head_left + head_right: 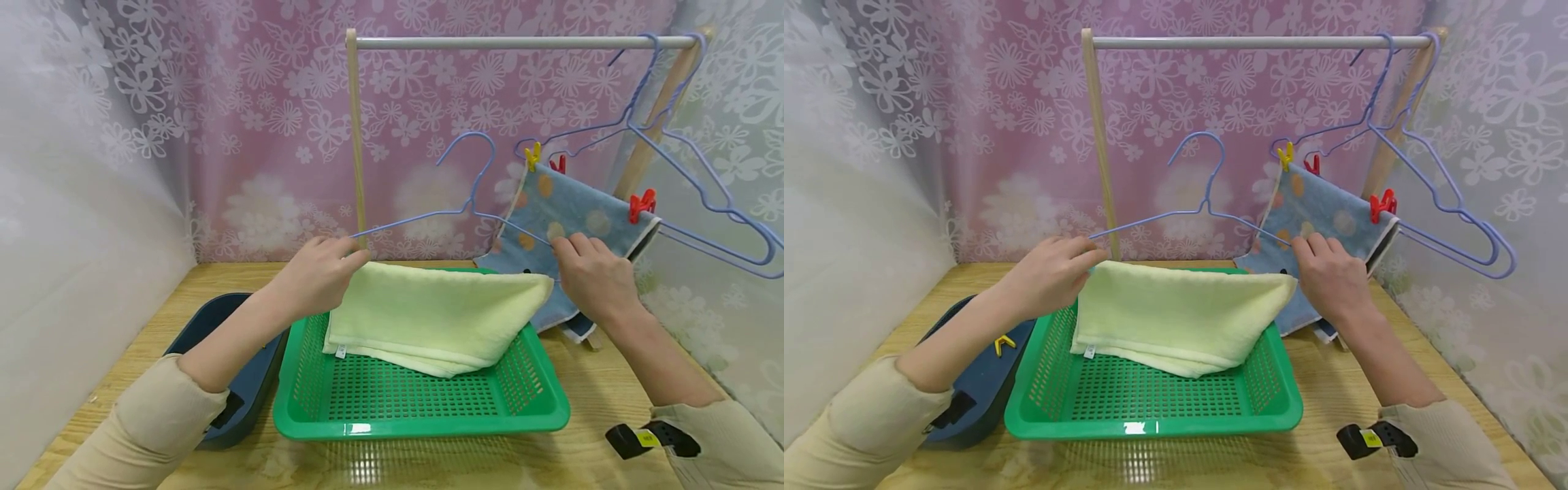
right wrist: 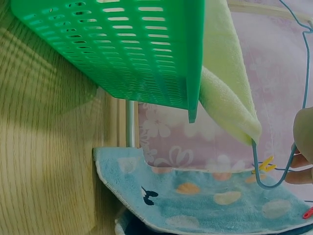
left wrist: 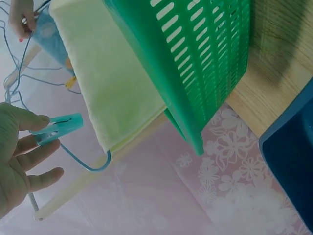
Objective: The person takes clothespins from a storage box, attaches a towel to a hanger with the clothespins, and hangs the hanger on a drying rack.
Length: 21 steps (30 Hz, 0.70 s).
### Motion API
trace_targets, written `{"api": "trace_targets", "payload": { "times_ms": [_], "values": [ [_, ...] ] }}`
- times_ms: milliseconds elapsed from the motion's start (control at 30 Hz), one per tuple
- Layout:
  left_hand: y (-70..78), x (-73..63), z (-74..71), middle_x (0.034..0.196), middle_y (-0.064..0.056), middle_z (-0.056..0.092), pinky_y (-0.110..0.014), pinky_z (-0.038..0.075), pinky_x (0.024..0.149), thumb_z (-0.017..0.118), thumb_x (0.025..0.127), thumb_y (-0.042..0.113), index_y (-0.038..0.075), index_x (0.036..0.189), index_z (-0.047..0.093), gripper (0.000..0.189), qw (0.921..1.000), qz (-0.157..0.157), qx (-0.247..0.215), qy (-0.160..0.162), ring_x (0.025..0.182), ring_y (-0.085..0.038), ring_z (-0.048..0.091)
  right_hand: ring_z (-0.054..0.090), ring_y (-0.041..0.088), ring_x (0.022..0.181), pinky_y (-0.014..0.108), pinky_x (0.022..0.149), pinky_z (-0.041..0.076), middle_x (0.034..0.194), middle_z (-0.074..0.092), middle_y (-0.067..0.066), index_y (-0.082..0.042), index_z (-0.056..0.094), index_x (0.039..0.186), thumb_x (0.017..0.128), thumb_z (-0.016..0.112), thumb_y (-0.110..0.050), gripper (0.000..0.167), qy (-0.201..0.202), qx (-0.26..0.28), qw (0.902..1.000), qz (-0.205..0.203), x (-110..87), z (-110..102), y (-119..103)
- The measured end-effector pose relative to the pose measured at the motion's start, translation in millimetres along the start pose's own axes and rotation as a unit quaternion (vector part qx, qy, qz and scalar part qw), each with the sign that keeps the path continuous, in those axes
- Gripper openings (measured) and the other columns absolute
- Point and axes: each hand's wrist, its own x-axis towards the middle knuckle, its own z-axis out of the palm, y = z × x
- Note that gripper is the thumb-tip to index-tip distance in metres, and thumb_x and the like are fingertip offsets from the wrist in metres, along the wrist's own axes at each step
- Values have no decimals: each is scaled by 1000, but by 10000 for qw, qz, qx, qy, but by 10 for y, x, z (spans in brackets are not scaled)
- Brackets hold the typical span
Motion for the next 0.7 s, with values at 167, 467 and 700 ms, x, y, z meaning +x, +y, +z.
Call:
{"api": "trace_targets", "payload": {
  "times_ms": [167, 467, 700],
  "values": [
    [39, 15, 21, 101, -15, 62, -45, 49, 75, 58, 82, -7, 2, 108, 63, 27, 9995, -103, 293, -101, 89, -31, 62, 51, 37, 57, 50, 34, 37, 74, 54, 18, 2, 57, 90, 86, 53, -1, 6, 79, 14, 10000, -19, 1, 13, 3],
    [61, -8, 68, 101, -14, 62, -46, 47, 81, 62, 82, 0, 6, 108, 63, 27, 9947, -79, 1000, -227, 92, -32, 60, 52, 38, 57, 51, 35, 39, 75, 55, 18, 2, 57, 91, 89, 50, -3, 9, 75, -2, 10000, -18, -3, 14, 4],
    [90, -7, 120, 92, -11, 62, -40, 44, 81, 67, 77, 1, 9, 104, 63, 28, 9879, 8, 1543, -145, 88, -30, 58, 50, 37, 55, 51, 34, 37, 74, 54, 18, 2, 57, 90, 83, 56, 1, 7, 135, -5, 9999, 4, -16, 29, 3]
  ]
}}
